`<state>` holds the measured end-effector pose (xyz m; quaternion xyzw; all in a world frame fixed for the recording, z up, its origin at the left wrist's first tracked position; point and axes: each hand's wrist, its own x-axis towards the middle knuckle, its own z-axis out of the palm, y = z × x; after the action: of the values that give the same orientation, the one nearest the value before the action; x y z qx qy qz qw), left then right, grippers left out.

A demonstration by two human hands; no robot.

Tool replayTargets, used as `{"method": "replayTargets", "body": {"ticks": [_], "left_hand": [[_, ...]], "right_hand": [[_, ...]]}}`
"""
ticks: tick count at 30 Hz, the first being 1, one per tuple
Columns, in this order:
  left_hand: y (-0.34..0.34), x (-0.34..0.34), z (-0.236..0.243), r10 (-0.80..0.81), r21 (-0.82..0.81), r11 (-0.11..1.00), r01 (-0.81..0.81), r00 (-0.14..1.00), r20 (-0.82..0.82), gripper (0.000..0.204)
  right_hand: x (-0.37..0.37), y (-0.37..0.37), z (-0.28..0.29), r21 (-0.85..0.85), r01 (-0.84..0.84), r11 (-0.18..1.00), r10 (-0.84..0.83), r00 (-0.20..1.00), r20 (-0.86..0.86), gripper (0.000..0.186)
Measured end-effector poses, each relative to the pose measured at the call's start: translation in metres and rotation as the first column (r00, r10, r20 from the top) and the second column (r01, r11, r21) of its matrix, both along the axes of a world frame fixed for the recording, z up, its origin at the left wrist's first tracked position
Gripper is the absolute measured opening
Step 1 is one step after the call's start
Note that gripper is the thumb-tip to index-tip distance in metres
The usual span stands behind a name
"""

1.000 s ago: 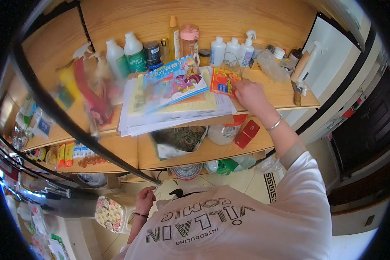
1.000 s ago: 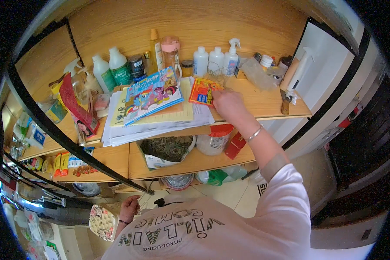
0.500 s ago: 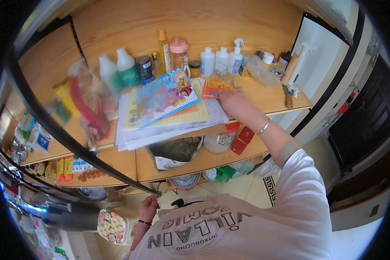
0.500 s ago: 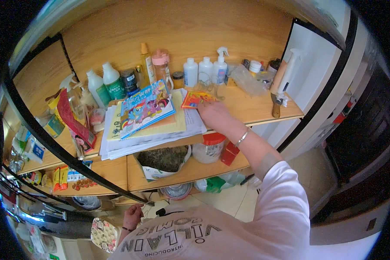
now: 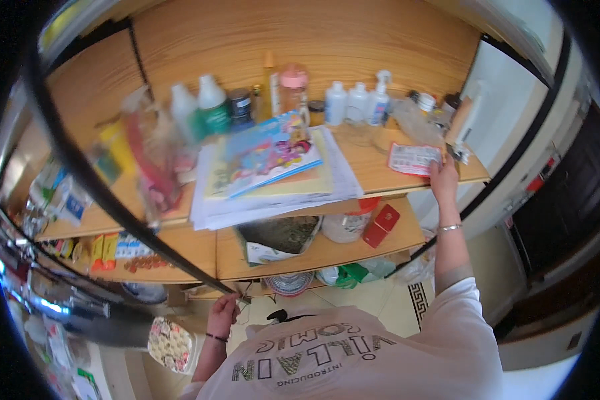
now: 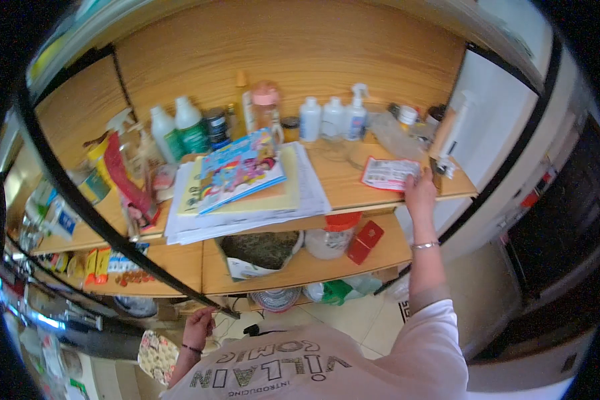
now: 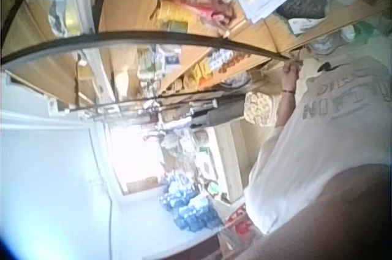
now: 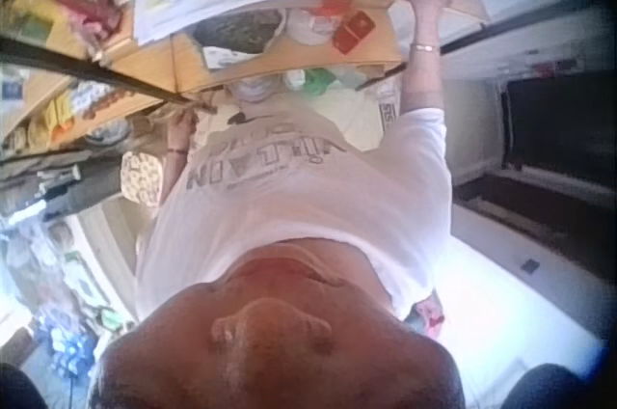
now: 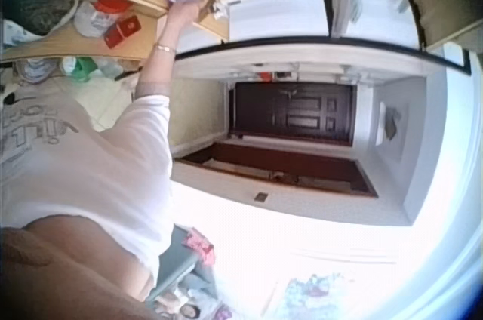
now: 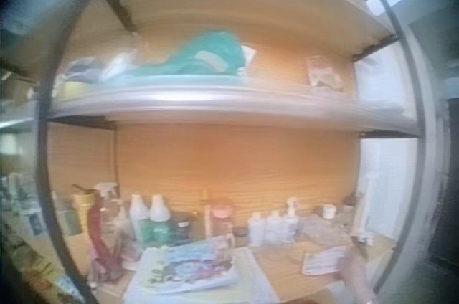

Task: The person writes on a clipboard, handles a face mask package, puts items into a plastic bag, and sorts through a stack of papers and books on a table.

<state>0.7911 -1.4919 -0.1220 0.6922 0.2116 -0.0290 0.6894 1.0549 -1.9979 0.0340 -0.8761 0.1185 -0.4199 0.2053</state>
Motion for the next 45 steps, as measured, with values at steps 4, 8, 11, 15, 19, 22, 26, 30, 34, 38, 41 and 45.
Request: {"method": "replayTargets", "body": {"ticks": [4,8,11,15,19,22,26,30,34,38,41,45], "left_hand": [[0.016,0.026,0.038,0.09,-0.078,0.993,-0.083,0.991,0.096,0.04],[0.03,0.069,0.087,0.195,-0.263,0.955,-0.141,0.961,0.195,0.061],[0.032,0.097,0.125,0.212,-0.333,0.93,-0.156,0.968,0.138,0.053],[0.02,0.108,0.145,0.082,-0.35,0.937,-0.014,0.98,0.183,0.046],[-0.006,0.11,0.146,0.052,-0.437,0.899,0.015,0.989,0.14,0.039],[-0.028,0.112,0.148,0.08,-0.508,0.86,0.044,0.973,0.218,0.037],[-0.045,0.114,0.151,0.056,-0.509,0.86,0.046,0.982,0.182,0.035],[-0.045,0.117,0.154,0.027,-0.455,0.89,0.04,0.99,0.139,0.033],[-0.048,0.122,0.15,0.127,-0.49,0.872,-0.002,0.967,0.222,0.027],[-0.062,0.118,0.143,0.211,-0.484,0.872,-0.066,0.944,0.252,0.021],[-0.079,0.106,0.128,0.389,-0.621,0.767,-0.162,0.887,0.25,0.017],[-0.094,0.08,0.126,0.431,-0.769,0.63,-0.107,0.872,0.231,0.022]], "right_hand": [[-0.034,0.058,0.034,-0.516,0.115,0.849,0.044,0.957,0.286,0.038],[-0.019,0.138,0.049,0.345,-0.688,0.639,0.746,0.663,-0.058,0.041],[0.0,0.188,0.079,0.522,-0.665,0.535,0.816,0.566,-0.116,0.049],[0.002,0.231,0.091,0.377,-0.575,0.726,0.686,0.574,-0.447,0.06],[0.016,0.237,0.055,0.19,-0.671,0.717,0.676,0.603,-0.423,0.067],[0.028,0.235,0.042,0.287,-0.697,0.658,0.752,0.582,-0.31,0.064],[0.035,0.243,0.066,0.586,-0.596,0.549,0.834,0.443,-0.33,0.061],[0.035,0.245,0.083,0.8,-0.411,0.437,0.891,0.321,-0.322,0.064],[0.01,0.245,0.101,0.761,-0.461,0.457,0.886,0.312,-0.343,0.063],[-0.015,0.232,0.068,0.617,-0.534,0.579,0.815,0.411,-0.41,0.063],[-0.02,0.223,0.056,0.647,-0.528,0.55,0.835,0.372,-0.406,0.065],[-0.054,0.228,0.055,0.632,-0.555,0.541,0.841,0.345,-0.417,0.064]]}}
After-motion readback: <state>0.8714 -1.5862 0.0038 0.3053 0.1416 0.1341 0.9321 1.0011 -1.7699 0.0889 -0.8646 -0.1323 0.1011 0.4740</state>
